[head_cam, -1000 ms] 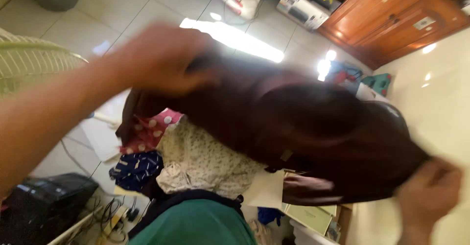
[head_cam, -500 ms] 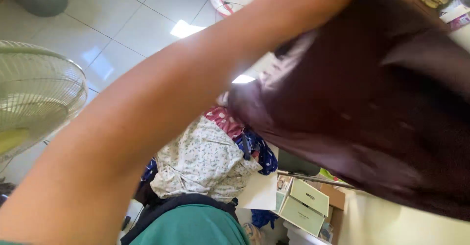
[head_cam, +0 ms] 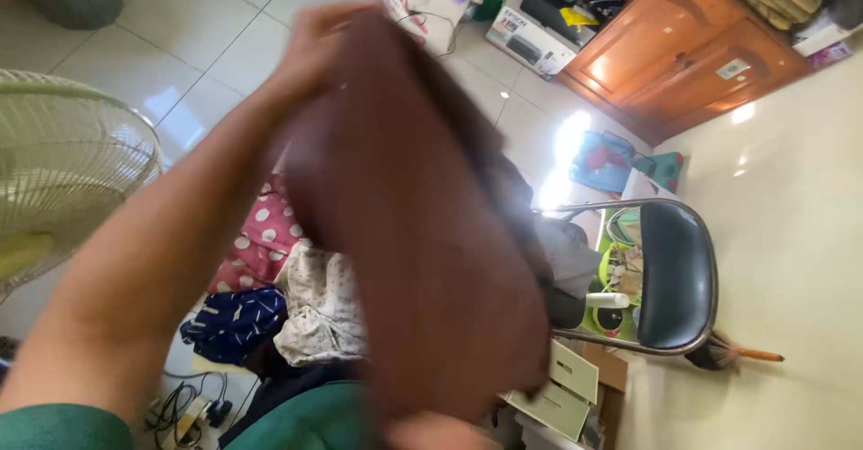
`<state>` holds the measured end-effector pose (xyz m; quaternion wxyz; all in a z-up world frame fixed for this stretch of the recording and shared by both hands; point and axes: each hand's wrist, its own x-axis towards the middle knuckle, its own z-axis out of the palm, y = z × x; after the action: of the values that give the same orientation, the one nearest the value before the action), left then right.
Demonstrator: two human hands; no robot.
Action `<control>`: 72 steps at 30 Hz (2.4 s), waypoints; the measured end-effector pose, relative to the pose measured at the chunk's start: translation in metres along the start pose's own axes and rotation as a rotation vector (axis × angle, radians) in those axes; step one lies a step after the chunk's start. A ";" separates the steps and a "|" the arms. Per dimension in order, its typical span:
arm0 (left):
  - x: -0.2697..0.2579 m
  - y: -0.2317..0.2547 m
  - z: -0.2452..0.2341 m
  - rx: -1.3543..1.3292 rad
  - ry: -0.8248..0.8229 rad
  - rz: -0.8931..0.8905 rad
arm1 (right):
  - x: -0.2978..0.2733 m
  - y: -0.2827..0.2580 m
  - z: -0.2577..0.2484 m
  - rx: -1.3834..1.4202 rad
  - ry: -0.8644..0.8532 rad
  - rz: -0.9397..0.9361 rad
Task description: Fold various items of laundry including a shirt and a jacket on a flat surface.
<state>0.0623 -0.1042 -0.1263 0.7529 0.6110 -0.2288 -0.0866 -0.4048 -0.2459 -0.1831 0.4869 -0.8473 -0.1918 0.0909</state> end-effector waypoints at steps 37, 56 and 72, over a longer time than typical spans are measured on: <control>-0.202 -0.183 0.049 0.794 0.256 -0.737 | 0.081 0.300 -0.096 -0.651 0.534 0.549; -0.399 -0.177 -0.058 0.445 0.896 -0.628 | -0.009 0.251 -0.063 -0.585 0.750 0.362; -0.375 -0.052 0.020 -0.337 0.933 -0.704 | -0.109 0.333 -0.044 0.251 1.194 1.083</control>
<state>-0.2696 0.0193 -0.2625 0.7862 0.4959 0.3581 -0.0883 -0.4100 -0.4758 -0.4508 0.4870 -0.6671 0.5480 -0.1322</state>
